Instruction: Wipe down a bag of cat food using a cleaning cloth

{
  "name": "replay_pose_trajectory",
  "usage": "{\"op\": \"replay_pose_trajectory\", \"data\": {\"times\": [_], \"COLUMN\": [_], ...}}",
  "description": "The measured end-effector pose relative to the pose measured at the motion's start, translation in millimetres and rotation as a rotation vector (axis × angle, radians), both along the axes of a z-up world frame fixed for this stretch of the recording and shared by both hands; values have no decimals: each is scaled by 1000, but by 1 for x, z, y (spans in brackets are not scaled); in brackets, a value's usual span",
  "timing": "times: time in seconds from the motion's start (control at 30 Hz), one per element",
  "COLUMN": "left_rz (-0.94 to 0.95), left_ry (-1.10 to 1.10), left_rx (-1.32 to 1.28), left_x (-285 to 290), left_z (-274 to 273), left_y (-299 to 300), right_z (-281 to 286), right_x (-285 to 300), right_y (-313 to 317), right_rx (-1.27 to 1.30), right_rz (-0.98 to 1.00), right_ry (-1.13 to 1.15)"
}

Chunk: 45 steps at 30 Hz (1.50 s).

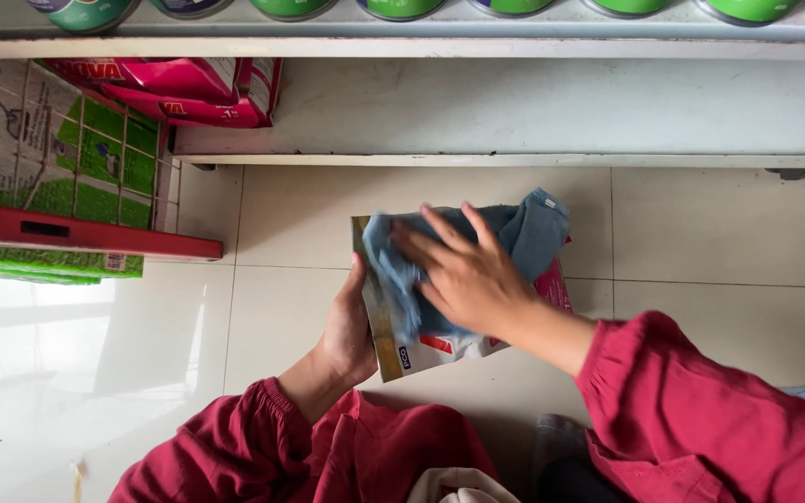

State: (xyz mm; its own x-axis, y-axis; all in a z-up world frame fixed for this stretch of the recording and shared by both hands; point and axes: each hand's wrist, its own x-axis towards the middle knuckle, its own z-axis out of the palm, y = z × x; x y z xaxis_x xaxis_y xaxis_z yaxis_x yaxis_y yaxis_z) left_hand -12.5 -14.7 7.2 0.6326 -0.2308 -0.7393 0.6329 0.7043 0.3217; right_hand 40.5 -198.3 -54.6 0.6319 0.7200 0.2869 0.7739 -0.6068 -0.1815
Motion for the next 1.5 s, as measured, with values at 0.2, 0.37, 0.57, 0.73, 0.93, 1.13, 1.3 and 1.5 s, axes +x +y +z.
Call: {"op": "replay_pose_trajectory", "data": {"times": [0.2, 0.37, 0.57, 0.73, 0.93, 1.13, 1.3, 1.5], "left_rz": [-37, -65, -61, -118, -2, -16, -21, 29], "left_ry": [63, 84, 101, -371, 121, 109, 138, 127], "left_rx": [52, 30, 66, -312, 43, 57, 48, 8], "left_x": [4, 5, 8, -12, 12, 12, 11, 11], "left_z": [3, 4, 10, -71, 19, 8, 18, 20], "left_y": [-6, -9, -6, 16, -11, -12, -18, -19], "right_z": [0, 3, -5, -18, -56, -27, -29, -60], "right_x": [35, 20, -27, -82, -55, 12, 11, -61], "right_y": [-1, -9, -27, -62, -83, -63, -60, -79], "right_rx": [-36, 68, 112, 162, 115, 158, 139, 69], "right_rz": [-201, -226, 24, 336, 362, -3, -60, 177], "right_ry": [148, 191, 133, 293, 157, 334, 240, 55]}}
